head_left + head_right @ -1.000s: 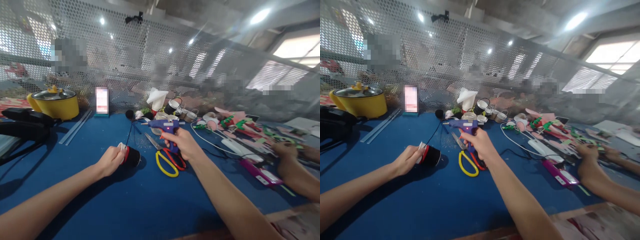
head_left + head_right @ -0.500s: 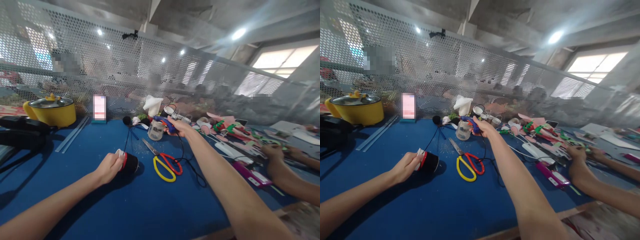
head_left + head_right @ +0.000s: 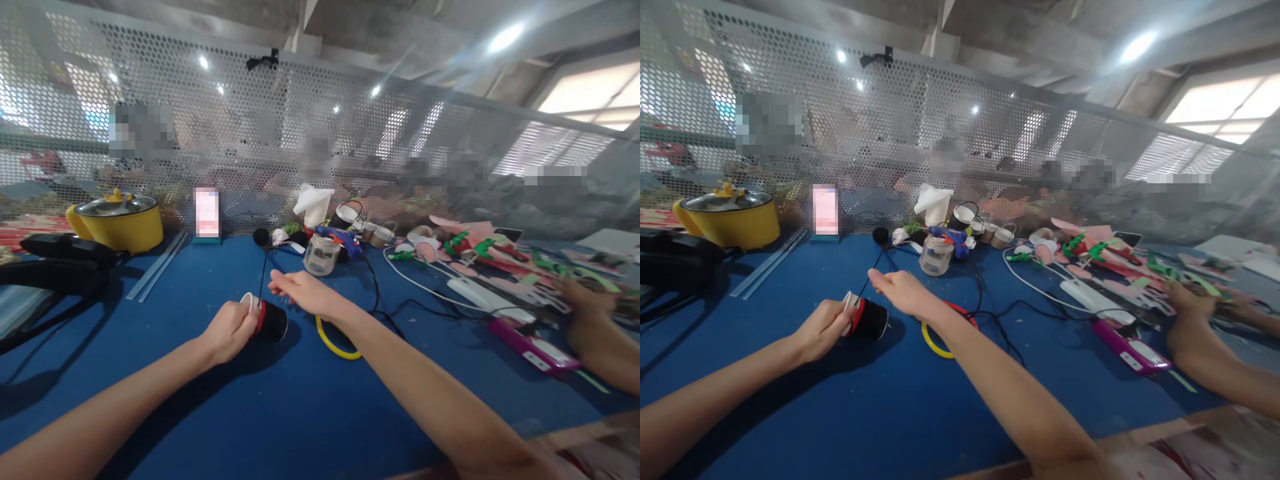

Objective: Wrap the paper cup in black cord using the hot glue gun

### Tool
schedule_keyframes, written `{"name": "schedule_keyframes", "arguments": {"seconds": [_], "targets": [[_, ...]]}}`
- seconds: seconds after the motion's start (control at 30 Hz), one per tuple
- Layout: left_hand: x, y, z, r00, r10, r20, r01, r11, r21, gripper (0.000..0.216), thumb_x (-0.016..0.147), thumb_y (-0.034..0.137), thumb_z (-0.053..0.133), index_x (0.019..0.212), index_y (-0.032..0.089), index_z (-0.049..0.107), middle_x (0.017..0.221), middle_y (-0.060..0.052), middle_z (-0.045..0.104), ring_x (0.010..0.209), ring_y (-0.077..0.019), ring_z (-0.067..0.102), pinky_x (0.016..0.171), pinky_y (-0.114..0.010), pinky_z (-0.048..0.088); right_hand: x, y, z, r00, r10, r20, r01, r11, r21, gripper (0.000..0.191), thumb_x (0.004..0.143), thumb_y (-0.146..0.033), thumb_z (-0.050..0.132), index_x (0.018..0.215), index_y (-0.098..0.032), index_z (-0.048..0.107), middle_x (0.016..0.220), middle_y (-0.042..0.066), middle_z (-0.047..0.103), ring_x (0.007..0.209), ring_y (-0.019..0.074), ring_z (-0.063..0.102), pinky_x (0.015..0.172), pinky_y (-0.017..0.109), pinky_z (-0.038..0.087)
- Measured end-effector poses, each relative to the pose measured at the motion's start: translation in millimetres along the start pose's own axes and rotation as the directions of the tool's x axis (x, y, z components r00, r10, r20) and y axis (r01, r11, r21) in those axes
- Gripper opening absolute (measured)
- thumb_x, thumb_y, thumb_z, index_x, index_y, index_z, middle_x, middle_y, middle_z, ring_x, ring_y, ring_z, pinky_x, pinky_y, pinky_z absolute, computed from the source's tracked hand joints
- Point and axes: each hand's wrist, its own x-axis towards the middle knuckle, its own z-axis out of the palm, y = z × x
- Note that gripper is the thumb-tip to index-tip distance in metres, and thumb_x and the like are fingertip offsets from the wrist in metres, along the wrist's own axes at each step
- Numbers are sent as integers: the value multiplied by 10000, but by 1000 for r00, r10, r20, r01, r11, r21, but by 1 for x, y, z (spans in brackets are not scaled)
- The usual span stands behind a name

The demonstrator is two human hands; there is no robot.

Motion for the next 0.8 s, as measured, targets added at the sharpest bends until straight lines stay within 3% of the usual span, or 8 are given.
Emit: {"name": "schedule_keyframes", "arguments": {"seconds": [0.13, 0.3, 0.37, 0.43, 0.57, 0.7, 0.8], "targets": [[0, 3, 0, 995, 93, 24, -94, 995, 46, 304, 793, 248, 222, 510, 177, 309, 484, 40, 346, 433, -74, 295, 457, -222, 256, 13, 2, 22, 999, 40, 29, -44, 988, 151, 449, 707, -555, 393, 686, -152, 591, 688, 34, 573, 614, 117, 480, 515, 229, 342], [0, 7, -1, 988, 148, 45, -150, 987, 56, 290, 785, 231, 239, 508, 172, 299, 508, 37, 338, 454, -73, 293, 473, -222, 251, 11, -3, 20, 999, 50, -14, -40, 919, 391, 156, 646, -298, 562, 632, -145, 532, 578, -33, 483, 476, 54, 381, 466, 197, 300], [1, 8, -3, 995, 70, 64, -70, 998, -6, 311, 785, 267, 248, 491, 171, 289, 481, 43, 315, 440, -69, 277, 458, -222, 236, 8, -3, 16, 1000, 20, -23, -7, 893, 450, 149, 658, -285, 543, 618, -145, 511, 575, -37, 479, 450, 45, 367, 451, 195, 295], [3, 9, -4, 992, -86, 91, 97, 988, -124, 350, 784, 335, 247, 476, 173, 277, 447, 54, 270, 421, -66, 248, 430, -220, 212, 7, -2, 11, 997, -13, -70, 45, 876, 481, 160, 668, -296, 530, 623, -146, 500, 578, -37, 481, 441, 43, 367, 440, 194, 296], [8, 5, -4, 940, -316, 127, 340, 856, -390, 347, 753, 407, 273, 513, 164, 336, 449, 55, 293, 414, -68, 268, 403, -208, 213, 7, 0, 5, 987, -28, -157, 108, 843, 527, 174, 674, -311, 522, 637, -146, 480, 611, -17, 511, 477, 50, 397, 435, 190, 309], [12, -4, 1, 879, -468, 92, 447, 741, -502, 296, 699, 403, 353, 527, 163, 366, 439, 57, 324, 392, -72, 298, 380, -204, 225, 6, -2, 4, 977, -62, -203, 164, 829, 534, 172, 692, -315, 503, 646, -155, 458, 613, -10, 531, 504, 56, 420, 441, 187, 323], [12, -8, 4, 852, -516, 83, 474, 695, -541, 284, 679, 414, 382, 552, 160, 394, 454, 52, 352, 396, -79, 321, 373, -205, 244, 5, -3, 4, 968, -82, -237, 193, 846, 497, 164, 706, -303, 491, 642, -158, 451, 575, -22, 519, 480, 53, 411, 441, 188, 324]]}}
